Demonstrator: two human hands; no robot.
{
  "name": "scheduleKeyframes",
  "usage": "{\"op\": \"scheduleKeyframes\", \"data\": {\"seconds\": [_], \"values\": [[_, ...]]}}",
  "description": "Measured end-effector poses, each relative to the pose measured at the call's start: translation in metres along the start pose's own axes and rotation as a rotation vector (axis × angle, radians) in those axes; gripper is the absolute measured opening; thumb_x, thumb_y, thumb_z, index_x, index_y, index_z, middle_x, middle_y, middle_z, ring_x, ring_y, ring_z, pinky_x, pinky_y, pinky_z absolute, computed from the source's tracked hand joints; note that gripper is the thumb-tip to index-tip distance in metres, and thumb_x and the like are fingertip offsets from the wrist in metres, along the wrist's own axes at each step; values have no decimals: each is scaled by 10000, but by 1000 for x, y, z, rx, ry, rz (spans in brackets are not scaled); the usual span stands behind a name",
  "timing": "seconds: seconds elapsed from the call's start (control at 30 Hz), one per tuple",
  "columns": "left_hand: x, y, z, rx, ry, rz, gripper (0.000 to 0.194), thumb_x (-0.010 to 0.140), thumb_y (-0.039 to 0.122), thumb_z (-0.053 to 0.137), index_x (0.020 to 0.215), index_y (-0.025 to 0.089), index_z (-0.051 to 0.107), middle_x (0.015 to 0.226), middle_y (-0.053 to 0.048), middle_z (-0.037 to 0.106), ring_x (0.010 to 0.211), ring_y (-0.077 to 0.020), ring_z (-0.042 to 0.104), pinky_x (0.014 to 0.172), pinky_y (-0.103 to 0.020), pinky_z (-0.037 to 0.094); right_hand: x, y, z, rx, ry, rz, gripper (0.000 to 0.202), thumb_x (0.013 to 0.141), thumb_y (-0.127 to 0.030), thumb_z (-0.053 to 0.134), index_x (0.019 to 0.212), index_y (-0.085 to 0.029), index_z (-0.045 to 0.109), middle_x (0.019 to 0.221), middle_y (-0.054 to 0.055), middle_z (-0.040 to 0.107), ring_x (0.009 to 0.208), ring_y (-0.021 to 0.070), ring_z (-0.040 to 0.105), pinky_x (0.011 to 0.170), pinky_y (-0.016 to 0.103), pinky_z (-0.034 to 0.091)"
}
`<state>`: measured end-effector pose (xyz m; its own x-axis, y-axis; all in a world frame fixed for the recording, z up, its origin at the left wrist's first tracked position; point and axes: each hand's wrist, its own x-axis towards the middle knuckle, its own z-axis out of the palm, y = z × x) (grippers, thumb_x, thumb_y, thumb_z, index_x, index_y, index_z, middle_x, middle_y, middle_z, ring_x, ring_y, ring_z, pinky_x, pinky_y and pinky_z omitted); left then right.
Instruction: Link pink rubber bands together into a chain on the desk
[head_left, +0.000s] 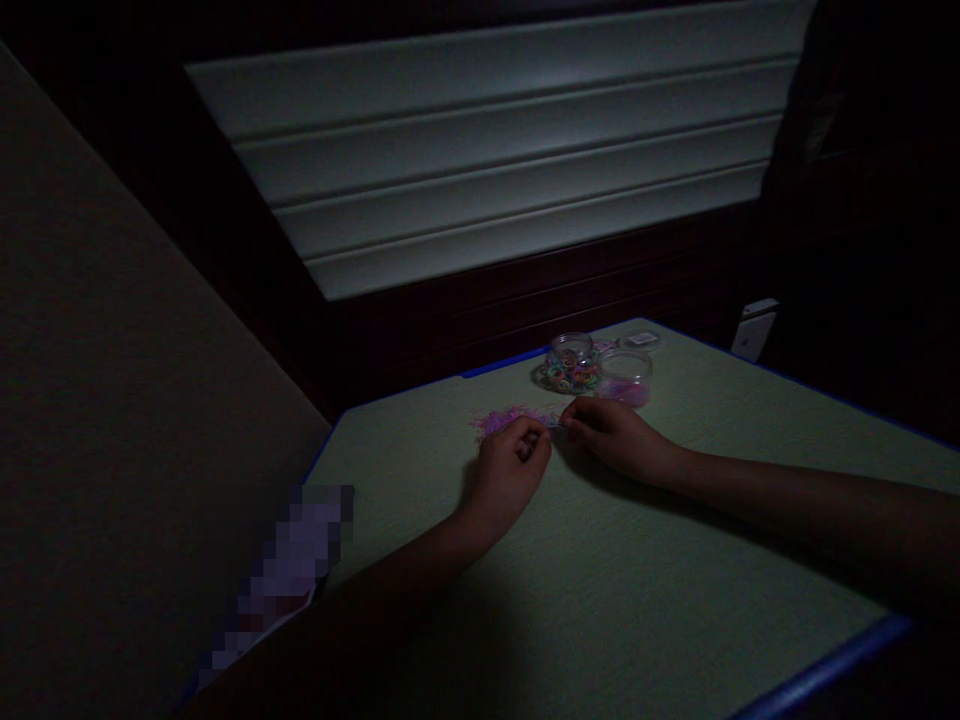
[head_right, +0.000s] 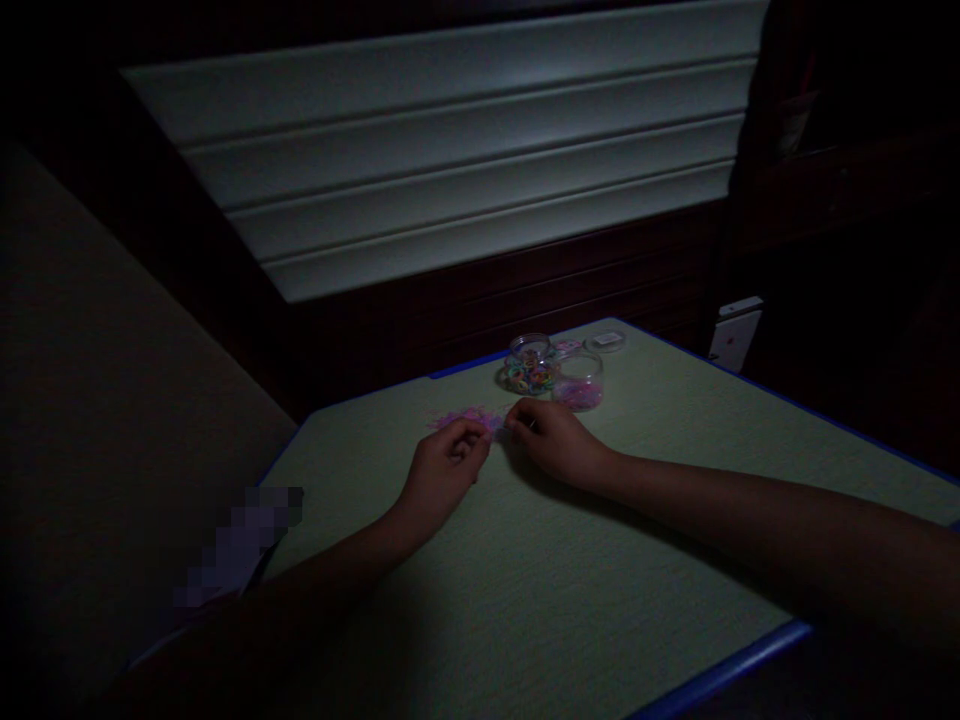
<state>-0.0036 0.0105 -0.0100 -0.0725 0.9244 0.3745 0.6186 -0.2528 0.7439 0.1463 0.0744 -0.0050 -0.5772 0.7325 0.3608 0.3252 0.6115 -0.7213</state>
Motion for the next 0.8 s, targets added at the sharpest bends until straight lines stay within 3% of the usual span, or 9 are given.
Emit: {"op": "scheduleKeyframes", "data": {"seconds": [0.8], "values": [[1, -1, 1, -51, -6, -21, 245, 753, 343, 446, 903, 173, 539, 641, 20, 538, 467, -58, 477, 457, -187, 382, -1, -3, -1, -3, -28, -5, 190, 780, -239, 390, 763, -134, 548, 662, 12, 555, 584, 96, 478, 543, 209, 345]]}}
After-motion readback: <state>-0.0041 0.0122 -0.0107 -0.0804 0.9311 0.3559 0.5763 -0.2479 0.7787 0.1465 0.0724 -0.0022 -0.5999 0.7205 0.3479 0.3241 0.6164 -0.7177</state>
